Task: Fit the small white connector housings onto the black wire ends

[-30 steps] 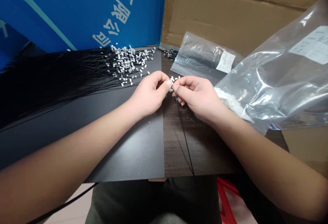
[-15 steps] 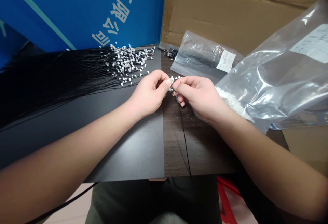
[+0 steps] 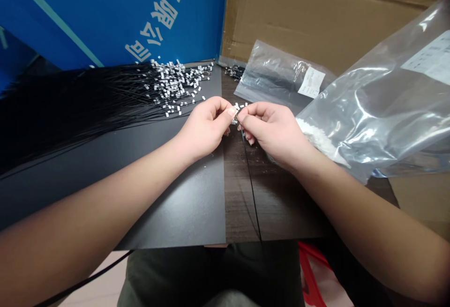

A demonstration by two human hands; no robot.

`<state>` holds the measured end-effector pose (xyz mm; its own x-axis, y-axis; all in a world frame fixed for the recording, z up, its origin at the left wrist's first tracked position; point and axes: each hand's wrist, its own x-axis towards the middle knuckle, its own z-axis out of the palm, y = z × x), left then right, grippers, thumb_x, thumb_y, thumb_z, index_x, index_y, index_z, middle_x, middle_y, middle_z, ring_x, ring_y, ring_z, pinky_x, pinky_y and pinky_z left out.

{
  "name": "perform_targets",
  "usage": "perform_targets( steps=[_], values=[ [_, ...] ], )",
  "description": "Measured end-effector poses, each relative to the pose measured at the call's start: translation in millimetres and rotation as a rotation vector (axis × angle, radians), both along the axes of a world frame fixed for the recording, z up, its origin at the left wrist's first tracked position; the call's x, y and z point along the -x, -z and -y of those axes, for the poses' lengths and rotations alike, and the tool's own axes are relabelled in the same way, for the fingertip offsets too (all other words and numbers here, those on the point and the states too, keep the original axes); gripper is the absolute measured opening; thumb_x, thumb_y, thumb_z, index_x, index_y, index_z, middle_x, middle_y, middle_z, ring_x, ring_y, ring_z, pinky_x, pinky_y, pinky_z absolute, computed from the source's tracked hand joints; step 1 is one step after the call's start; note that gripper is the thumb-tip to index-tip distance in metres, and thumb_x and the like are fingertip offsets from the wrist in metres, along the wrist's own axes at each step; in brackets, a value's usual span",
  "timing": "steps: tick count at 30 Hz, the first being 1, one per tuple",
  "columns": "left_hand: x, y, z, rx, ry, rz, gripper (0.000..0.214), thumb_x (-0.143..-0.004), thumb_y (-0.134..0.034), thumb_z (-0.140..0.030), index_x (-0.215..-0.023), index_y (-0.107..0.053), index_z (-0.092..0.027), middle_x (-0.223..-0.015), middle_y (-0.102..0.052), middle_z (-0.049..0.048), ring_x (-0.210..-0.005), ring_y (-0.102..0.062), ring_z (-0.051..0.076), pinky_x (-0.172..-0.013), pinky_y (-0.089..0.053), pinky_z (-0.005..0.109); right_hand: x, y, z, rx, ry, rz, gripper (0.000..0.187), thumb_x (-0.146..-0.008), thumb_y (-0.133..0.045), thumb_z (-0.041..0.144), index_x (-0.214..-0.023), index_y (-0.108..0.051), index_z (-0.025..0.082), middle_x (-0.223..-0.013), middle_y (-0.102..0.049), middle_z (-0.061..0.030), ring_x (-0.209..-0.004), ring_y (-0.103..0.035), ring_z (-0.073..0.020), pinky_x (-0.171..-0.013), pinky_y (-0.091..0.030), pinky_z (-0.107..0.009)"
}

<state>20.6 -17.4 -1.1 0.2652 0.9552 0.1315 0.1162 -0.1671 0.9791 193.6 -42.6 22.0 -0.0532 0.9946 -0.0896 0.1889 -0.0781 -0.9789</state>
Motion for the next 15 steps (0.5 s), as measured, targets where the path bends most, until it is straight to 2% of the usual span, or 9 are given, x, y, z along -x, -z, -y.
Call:
perform_targets(
  steps=[9,15],
  values=[
    [-0.4,0.4,0.5,0.044,-0.016,0.027,0.019,-0.103,-0.065,-0.016,-0.084,-0.061,-0.019,-0.068,-0.062,-0.0014,-0.062,-0.057,0.013,-0.062,-0.045,0.026,-0.1,2.2,-1.4,-0.006,0.004,0.0,0.01,-0.088,-0.075,0.009,-0.083,-0.071,0.017,-0.068,-0.065,0.0013,-0.052,-0.049,-0.008,-0.05,-0.037,-0.025],
    [-0.3,0.3,0.5,0.039,-0.003,0.032,0.019,-0.101,-0.069,-0.02,-0.084,-0.062,-0.02,-0.068,-0.063,-0.001,-0.063,-0.057,0.013,-0.062,-0.046,0.026,-1.2,2.9,-1.4,-0.019,-0.006,0.006,0.008,-0.086,-0.076,0.014,-0.082,-0.072,0.018,-0.071,-0.066,0.0005,-0.056,-0.05,-0.0094,-0.051,-0.036,-0.026]
  ],
)
